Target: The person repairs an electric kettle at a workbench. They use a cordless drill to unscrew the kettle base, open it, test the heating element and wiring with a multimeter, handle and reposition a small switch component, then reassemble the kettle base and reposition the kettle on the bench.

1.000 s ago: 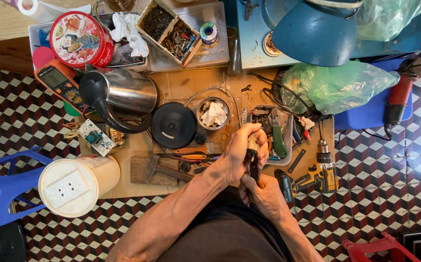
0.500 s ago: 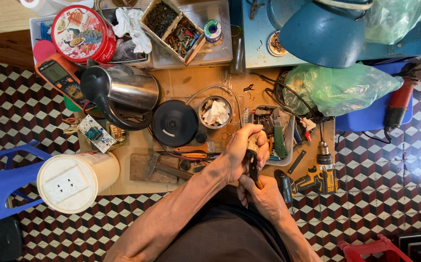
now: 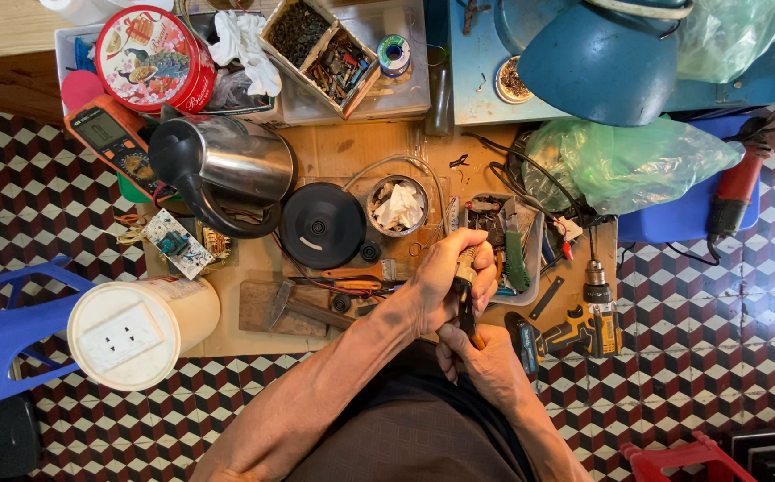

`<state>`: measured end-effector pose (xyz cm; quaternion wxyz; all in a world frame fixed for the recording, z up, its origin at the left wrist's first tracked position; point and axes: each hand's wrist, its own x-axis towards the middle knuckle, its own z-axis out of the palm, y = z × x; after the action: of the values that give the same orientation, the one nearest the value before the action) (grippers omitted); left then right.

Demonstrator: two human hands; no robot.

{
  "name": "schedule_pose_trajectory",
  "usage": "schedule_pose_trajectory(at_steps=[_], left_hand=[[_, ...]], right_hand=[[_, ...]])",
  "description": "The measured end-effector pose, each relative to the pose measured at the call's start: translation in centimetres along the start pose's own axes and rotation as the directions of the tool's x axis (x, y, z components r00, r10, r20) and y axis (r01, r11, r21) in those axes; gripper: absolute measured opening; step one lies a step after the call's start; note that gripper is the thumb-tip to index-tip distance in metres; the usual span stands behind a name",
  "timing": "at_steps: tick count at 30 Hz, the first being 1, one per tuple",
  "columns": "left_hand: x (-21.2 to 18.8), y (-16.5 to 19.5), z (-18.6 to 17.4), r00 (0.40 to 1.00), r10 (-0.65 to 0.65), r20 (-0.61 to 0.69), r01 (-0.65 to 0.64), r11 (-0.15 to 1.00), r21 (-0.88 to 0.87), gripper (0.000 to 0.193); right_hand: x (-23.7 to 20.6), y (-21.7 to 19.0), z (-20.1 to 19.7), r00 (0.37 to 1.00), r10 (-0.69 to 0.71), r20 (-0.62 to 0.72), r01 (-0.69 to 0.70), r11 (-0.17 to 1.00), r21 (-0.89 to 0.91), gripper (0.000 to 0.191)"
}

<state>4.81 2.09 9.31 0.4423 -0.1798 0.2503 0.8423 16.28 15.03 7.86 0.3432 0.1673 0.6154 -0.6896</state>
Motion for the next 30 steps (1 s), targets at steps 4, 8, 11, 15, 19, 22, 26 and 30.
schedule_pose_trajectory(at_steps=[4,8,11,15,19,22,26,30], left_hand=[[-0.01,0.06,-0.24,1.000,-0.018,0.005,0.018,1.000,0.011,0.039],[0.02,0.16,-0.37,1.000,-0.018,0.016,0.018,1.000,0.005,0.039],[-0.01,0.15,-0.42,1.000,-0.021,0.019,0.021,1.000,0.014,0.040],[-0.05,0.15,-0.48,1.000,-0.025,0.011,0.025,0.999,0.030,0.040],[-0.03,0.22,-0.53,0.999,-0.039,0.020,0.039,0.999,0.026,0.041],[0.04,0.24,-0.53,0.999,-0.041,0.009,0.040,0.999,0.031,0.041],[0.11,0.32,-0.61,0.999,-0.042,0.017,0.042,0.998,0.037,0.041],[-0.03,0.53,-0.68,0.999,-0.043,0.005,0.043,0.998,0.044,0.040]], right_hand=[[0.12,0.18,0.08,1.000,-0.008,0.010,0.008,1.000,-0.009,0.051],[0.23,0.21,0.08,1.000,-0.010,0.025,0.010,1.000,0.011,0.051],[0.18,0.12,0.06,0.999,-0.008,0.031,0.008,1.000,-0.001,0.053],[0.14,0.02,0.12,1.000,0.015,0.023,-0.015,0.999,-0.029,0.055],[0.18,0.00,0.16,1.000,0.025,0.015,-0.025,0.999,-0.027,0.055],[0.17,0.04,0.19,0.999,0.032,0.013,-0.032,0.999,-0.026,0.055],[0.28,0.02,0.21,0.999,0.030,0.012,-0.030,0.999,-0.022,0.054],[0.37,-0.21,0.36,0.999,0.036,0.018,-0.036,0.999,-0.009,0.053]])
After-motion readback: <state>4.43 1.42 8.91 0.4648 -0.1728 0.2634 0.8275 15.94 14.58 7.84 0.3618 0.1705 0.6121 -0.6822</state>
